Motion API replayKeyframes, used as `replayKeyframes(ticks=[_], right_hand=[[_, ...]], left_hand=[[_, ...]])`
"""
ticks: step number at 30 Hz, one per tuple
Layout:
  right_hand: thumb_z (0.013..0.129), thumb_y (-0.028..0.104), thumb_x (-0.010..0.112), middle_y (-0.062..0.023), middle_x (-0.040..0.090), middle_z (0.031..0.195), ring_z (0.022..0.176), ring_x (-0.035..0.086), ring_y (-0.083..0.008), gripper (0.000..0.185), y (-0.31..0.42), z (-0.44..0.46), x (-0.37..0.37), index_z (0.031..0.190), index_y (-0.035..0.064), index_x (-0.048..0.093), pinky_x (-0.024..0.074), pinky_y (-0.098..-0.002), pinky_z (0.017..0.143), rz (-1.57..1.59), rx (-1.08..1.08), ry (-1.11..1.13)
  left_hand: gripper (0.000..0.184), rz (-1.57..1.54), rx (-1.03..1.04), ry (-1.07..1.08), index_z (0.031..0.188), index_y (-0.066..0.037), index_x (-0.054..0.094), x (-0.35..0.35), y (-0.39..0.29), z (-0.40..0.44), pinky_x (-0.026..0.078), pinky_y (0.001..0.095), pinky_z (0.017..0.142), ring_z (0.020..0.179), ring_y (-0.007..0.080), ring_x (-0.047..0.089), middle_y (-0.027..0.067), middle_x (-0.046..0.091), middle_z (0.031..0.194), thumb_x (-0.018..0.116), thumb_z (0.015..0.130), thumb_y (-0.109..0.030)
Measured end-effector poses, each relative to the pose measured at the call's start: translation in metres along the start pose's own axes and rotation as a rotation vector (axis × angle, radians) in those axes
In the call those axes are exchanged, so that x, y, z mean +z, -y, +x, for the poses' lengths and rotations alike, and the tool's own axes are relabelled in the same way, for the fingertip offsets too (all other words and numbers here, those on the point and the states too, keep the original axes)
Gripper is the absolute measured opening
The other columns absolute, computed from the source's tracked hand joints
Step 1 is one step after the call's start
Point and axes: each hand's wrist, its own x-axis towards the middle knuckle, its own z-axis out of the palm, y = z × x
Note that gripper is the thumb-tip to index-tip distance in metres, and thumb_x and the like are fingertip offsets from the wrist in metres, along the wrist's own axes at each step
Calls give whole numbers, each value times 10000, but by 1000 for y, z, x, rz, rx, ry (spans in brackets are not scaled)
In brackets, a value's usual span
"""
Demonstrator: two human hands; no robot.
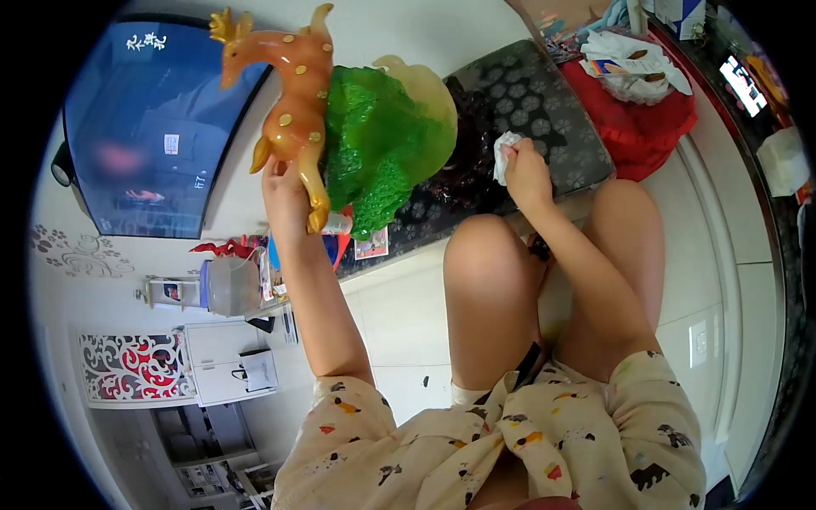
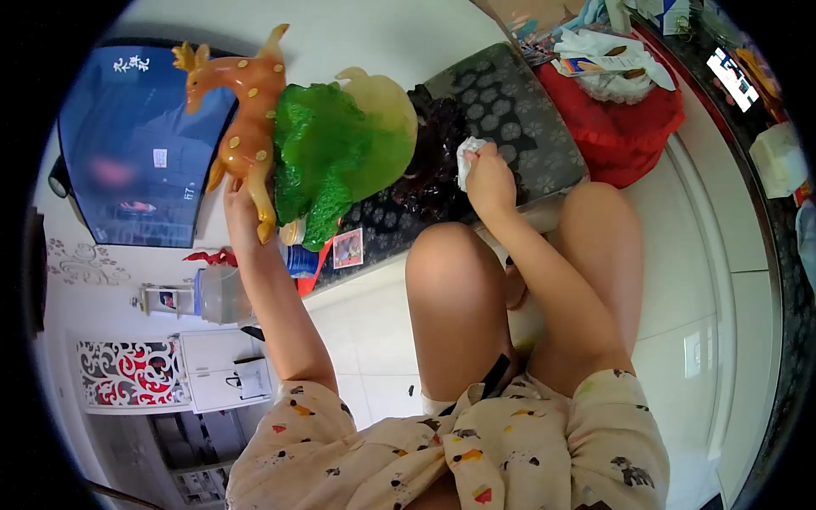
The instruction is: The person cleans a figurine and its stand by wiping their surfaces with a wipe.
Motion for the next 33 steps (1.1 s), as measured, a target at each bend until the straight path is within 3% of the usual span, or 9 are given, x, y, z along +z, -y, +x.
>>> replayKeyframes(ticks=[1, 7, 8, 11, 14, 19, 28, 31, 33], right_hand=[[982, 242, 497, -280, 645, 897, 861, 630, -456, 279, -1, 1, 0, 988, -36, 514, 487, -509, 758, 2, 8, 9], [980, 247, 502, -271, 649, 884, 855, 641, -444, 280, 1, 1, -2, 970, -33, 510, 493, -509, 741, 3, 6, 17], [979, 244, 502, -266, 652, 878, 856, 644, -439, 278, 2, -2, -1, 965, -33, 509, 496, -507, 734, -4, 14, 25], [979, 240, 498, -248, 660, 861, 844, 652, -419, 272, 2, 2, 1, 955, -30, 513, 494, -497, 731, -38, 18, 9], [982, 243, 487, -228, 670, 844, 796, 656, -393, 269, 0, 0, 7, 960, -22, 527, 461, -477, 772, -83, -6, -44], [989, 235, 463, -204, 681, 821, 753, 647, -366, 261, 1, -6, 10, 976, -9, 553, 364, -437, 853, -89, -35, -132], [970, 234, 507, -211, 681, 794, 739, 650, -382, 248, 19, -35, 25, 939, -7, 559, 404, -457, 792, -5, -51, 15], [971, 260, 520, -216, 680, 799, 759, 654, -393, 270, 17, -36, 27, 943, -6, 556, 440, -474, 768, 61, -46, 138], [969, 271, 526, -227, 677, 810, 784, 657, -401, 280, 17, -33, 26, 951, -7, 554, 463, -480, 762, 61, -71, 204]], left_hand=[[309, -31, -37, 3, 1152, 10, 581, 9, 0, 0, 459, 214, 697, 834, 92, 608, 57, 648, 1013, 654, 862, -68], [273, -3, -98, -46, 1133, 7, 587, 28, 12, -5, 457, 210, 678, 819, 82, 608, 45, 647, 998, 643, 878, -71], [365, 69, -126, -29, 1243, 42, 522, 20, 16, -3, 503, 291, 870, 1004, 182, 635, 121, 627, 1141, 589, 904, -74], [373, 32, -79, -38, 1247, 52, 521, 17, 22, 1, 502, 296, 871, 998, 189, 634, 124, 625, 1141, 589, 904, -75], [301, -1, -83, -44, 1180, 22, 580, 24, 20, 3, 454, 211, 706, 857, 84, 608, 61, 647, 1046, 618, 895, -68], [272, -4, -88, 6, 1149, 25, 594, 25, 20, 11, 456, 213, 685, 829, 83, 606, 57, 651, 1012, 603, 895, -73], [186, 226, -17, 25, 1053, 17, 587, 18, 33, 17, 372, 229, 415, 484, 67, 509, 25, 605, 753, 558, 886, -58], [310, 240, -125, 42, 1172, 28, 567, -3, 39, 17, 470, 232, 659, 841, 89, 611, 62, 646, 1058, 602, 874, -51], [316, 261, -143, 28, 1177, 25, 566, -14, 42, 19, 469, 230, 647, 822, 86, 609, 58, 648, 1047, 604, 873, -54]])
